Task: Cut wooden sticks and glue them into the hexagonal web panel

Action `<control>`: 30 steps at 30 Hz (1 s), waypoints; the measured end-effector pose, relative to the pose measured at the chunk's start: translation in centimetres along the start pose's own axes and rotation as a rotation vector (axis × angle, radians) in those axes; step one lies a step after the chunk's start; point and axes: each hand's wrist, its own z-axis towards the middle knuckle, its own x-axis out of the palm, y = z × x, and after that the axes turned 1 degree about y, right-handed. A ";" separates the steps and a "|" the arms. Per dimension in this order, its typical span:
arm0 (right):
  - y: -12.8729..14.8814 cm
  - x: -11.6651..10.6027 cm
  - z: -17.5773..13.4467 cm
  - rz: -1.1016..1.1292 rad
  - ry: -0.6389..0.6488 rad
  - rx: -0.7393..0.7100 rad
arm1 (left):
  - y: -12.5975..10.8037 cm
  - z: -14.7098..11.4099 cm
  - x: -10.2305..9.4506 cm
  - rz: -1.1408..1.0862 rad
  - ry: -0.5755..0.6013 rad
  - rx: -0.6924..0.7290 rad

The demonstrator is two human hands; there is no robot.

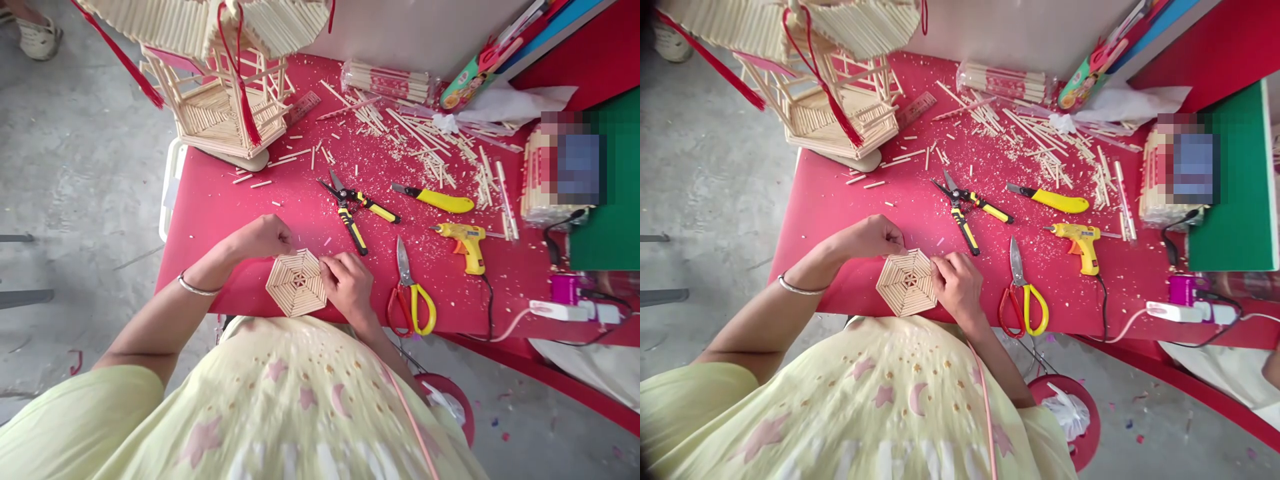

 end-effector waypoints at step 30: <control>-0.4 0.3 0.3 0.051 -0.100 -0.084 | 0.1 0.1 0.0 0.043 0.039 0.030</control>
